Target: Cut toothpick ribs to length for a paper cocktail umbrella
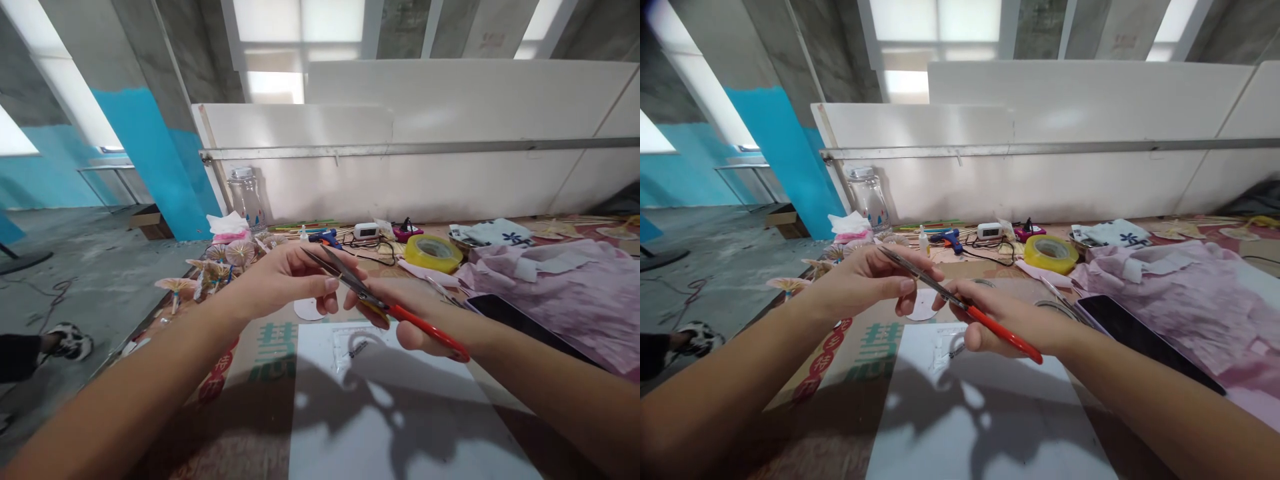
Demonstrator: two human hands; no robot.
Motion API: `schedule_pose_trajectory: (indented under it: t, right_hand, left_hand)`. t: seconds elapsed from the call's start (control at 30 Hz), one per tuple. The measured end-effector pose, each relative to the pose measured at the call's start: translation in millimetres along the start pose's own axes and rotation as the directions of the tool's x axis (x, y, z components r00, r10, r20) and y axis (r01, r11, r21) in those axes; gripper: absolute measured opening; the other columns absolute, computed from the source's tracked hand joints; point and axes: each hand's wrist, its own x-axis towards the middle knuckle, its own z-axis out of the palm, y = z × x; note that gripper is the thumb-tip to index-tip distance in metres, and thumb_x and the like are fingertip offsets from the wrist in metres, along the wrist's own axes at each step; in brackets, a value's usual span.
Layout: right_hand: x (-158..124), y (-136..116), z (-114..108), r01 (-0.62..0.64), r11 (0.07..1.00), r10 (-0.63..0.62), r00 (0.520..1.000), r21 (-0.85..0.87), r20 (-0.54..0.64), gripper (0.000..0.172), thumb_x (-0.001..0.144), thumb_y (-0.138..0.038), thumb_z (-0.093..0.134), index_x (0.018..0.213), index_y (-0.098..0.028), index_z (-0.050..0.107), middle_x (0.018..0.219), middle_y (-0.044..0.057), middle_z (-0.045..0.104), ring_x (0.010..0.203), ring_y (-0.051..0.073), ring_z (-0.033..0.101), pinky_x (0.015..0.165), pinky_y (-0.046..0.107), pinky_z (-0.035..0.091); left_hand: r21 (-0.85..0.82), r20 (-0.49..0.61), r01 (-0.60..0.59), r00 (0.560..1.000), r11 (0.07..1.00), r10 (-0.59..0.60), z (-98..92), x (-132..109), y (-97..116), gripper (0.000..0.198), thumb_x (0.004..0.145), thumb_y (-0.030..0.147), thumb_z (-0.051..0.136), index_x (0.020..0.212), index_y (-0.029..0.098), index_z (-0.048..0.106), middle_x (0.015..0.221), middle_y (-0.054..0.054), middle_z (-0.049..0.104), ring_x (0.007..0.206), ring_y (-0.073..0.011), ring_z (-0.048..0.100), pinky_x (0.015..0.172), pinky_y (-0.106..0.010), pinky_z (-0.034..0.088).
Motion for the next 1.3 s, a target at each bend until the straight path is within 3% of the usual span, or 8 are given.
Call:
schedule_pose_trajectory:
  t: [0.17, 0.37, 0.67, 0.87, 1.17, 1.3]
  right_hand:
    - [1, 0, 1, -0.085, 0.995, 0.087, 0.996, 0.053, -0.026, 0.085, 0.082, -0.092, 0.041, 0.122, -0.020, 0.059, 0.082, 0.001, 0.053, 0.072, 0.016, 0.049, 0.062, 0.028, 0.044]
    - [0, 4, 4, -0.131, 0.990, 0.133, 0.990, 0.044, -0.054, 0.078, 0.082, -0.086, 0.054, 0.125, -0.021, 0.058, 0.084, 0.000, 0.052, 0.070, 0.015, 0.047, 0.062, 0.027, 0.042]
    - [3, -3, 3, -0.132, 0.990, 0.124, 0.984, -0.057, -0.126, 0.087, 0.077, -0.094, 0.046, 0.115, -0.018, 0.061, 0.084, 0.002, 0.054, 0.070, 0.015, 0.048, 0.061, 0.027, 0.041]
    - [4, 0, 6, -0.117, 0.993, 0.113, 0.984, -0.017, -0.140, 0.087, 0.078, -0.094, 0.044, 0.113, -0.016, 0.062, 0.084, 0.002, 0.055, 0.069, 0.015, 0.047, 0.061, 0.027, 0.042]
    - [2, 10, 12, -0.130, 0.989, 0.140, 0.980, 0.074, -0.139, 0.071, 0.082, -0.085, 0.055, 0.114, -0.022, 0.063, 0.096, 0.004, 0.057, 0.074, 0.015, 0.047, 0.062, 0.027, 0.040]
    - [1, 14, 15, -0.160, 0.979, 0.177, 0.975, 0.127, -0.134, 0.072, 0.082, -0.086, 0.053, 0.117, -0.023, 0.062, 0.100, 0.004, 0.059, 0.075, 0.015, 0.049, 0.063, 0.027, 0.041]
  left_hand:
    - [0.010, -0.019, 0.006, 1.000, 1.000, -0.006, 1.2, -1, 0, 0.027, 0.091, 0.008, 0.070, 0.109, 0.026, 0.080, 0.106, -0.003, 0.080, 0.065, -0.0074, 0.072, 0.061, -0.017, 0.059]
    - [0.015, -0.050, 0.019, 0.999, 1.000, -0.018, 1.0, -1, 0, 0.023, 0.089, 0.011, 0.073, 0.108, 0.022, 0.080, 0.102, -0.006, 0.081, 0.064, -0.0094, 0.072, 0.060, -0.019, 0.059]
    - [0.010, -0.081, 0.040, 0.996, 0.999, -0.039, 2.1, 0, -1, 0.020, 0.088, 0.010, 0.073, 0.104, 0.021, 0.079, 0.102, -0.005, 0.081, 0.063, -0.0087, 0.071, 0.059, -0.019, 0.059]
    - [0.036, -0.074, 0.042, 0.996, 0.998, -0.039, -0.5, 0, -2, 0.019, 0.089, 0.011, 0.073, 0.104, 0.021, 0.080, 0.099, -0.004, 0.081, 0.062, -0.0086, 0.070, 0.059, -0.019, 0.058]
    - [0.043, -0.059, 0.071, 0.996, 0.997, -0.069, -6.7, -1, -8, 0.022, 0.089, 0.020, 0.076, 0.110, 0.022, 0.078, 0.095, -0.007, 0.081, 0.061, -0.0104, 0.070, 0.055, -0.020, 0.055]
    - [0.038, -0.063, 0.096, 0.994, 0.995, -0.093, -6.3, -1, -8, 0.020, 0.088, 0.021, 0.076, 0.108, 0.020, 0.078, 0.090, -0.007, 0.080, 0.060, -0.0107, 0.068, 0.053, -0.020, 0.054]
